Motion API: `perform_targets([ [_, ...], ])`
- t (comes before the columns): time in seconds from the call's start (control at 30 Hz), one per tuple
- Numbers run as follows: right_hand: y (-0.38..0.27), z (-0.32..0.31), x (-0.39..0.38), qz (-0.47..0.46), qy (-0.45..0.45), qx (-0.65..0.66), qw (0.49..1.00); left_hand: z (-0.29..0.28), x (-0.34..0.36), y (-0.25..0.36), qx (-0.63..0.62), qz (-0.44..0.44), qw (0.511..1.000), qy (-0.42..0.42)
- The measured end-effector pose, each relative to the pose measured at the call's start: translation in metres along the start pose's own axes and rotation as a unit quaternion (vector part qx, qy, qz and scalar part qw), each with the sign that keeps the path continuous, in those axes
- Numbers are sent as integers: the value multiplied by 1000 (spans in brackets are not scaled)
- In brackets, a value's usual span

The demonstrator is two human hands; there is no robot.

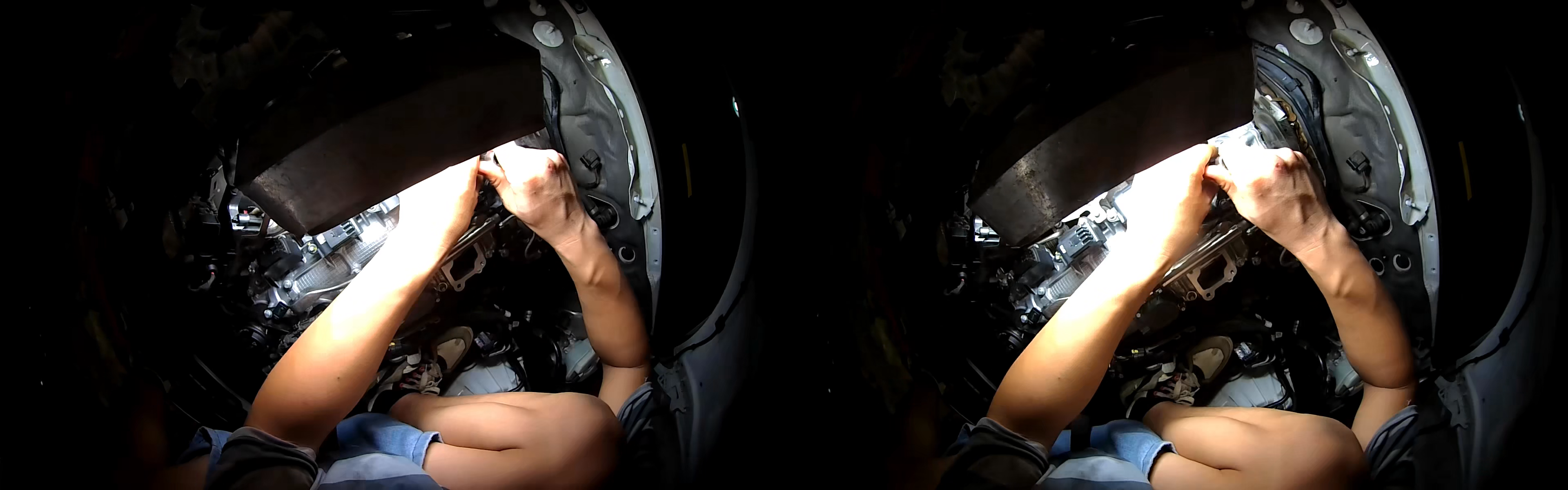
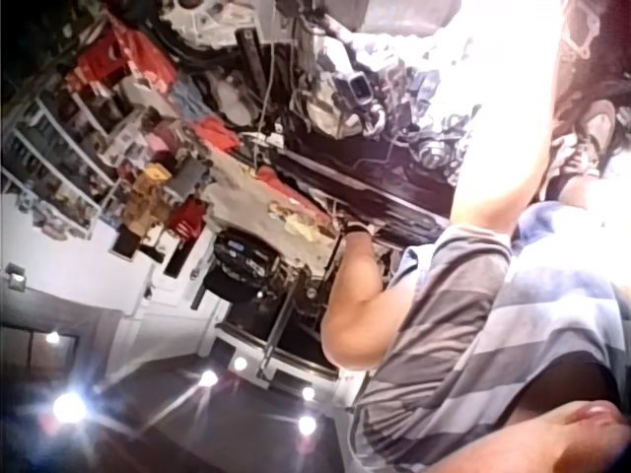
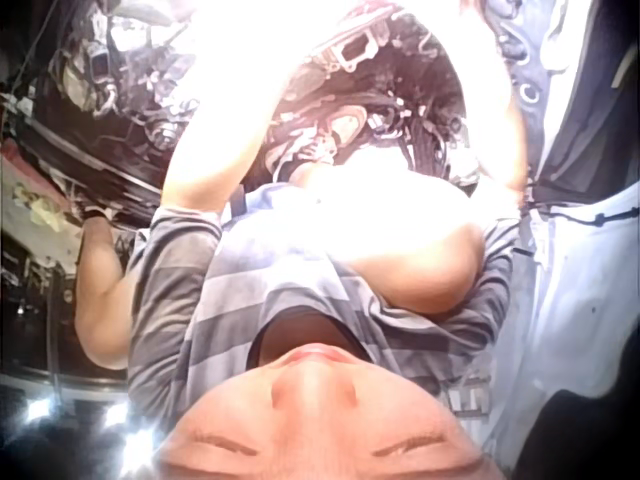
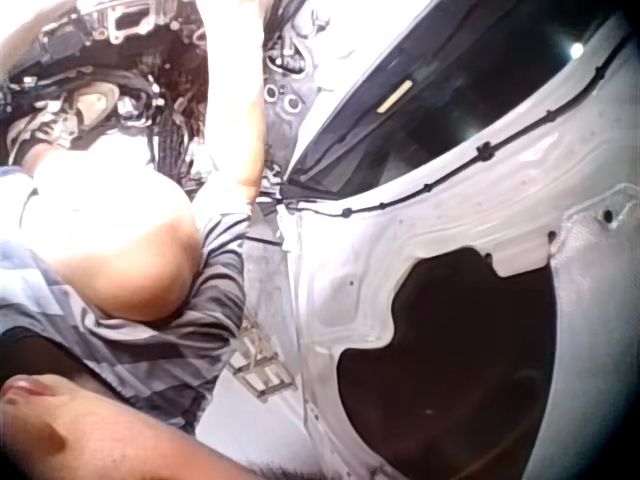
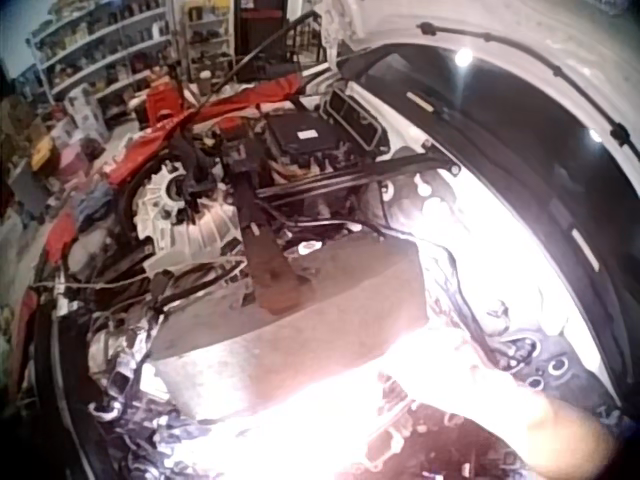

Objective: The person removes screws from a car engine by hand, positions a metal pipe onto the engine, and tightens fasteners using a socket wrench.

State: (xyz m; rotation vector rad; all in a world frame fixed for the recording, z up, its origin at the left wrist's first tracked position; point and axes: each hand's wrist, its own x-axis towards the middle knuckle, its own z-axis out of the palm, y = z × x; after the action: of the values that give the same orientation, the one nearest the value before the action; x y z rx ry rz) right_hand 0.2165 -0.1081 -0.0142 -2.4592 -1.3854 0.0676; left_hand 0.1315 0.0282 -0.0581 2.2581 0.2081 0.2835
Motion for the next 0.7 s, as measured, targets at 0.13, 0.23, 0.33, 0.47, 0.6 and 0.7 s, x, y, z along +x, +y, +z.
perform_targets([
  [0.13,-2,-20,5,43,-45,-82,995,-4,8,6,-19,-17,998,-55],
  [0.23,-13,-29,15,-66,-68,-43,995,-11,2,-5,-30,-17,998,-47],
  [0.33,-3,-41,6,-109,-71,-112,985,-2,6,6,-74,55,996,-1],
  [0.47,-3,-21,10,-53,-34,-124,990,-3,8,7,-35,-24,999,-32],
  [0.6,-5,-30,8,32,-158,-146,976,-6,6,5,-26,-39,994,-94],
  [0.7,-17,-35,14,-89,-84,-149,981,0,0,-4,-42,-3,998,-47],
])
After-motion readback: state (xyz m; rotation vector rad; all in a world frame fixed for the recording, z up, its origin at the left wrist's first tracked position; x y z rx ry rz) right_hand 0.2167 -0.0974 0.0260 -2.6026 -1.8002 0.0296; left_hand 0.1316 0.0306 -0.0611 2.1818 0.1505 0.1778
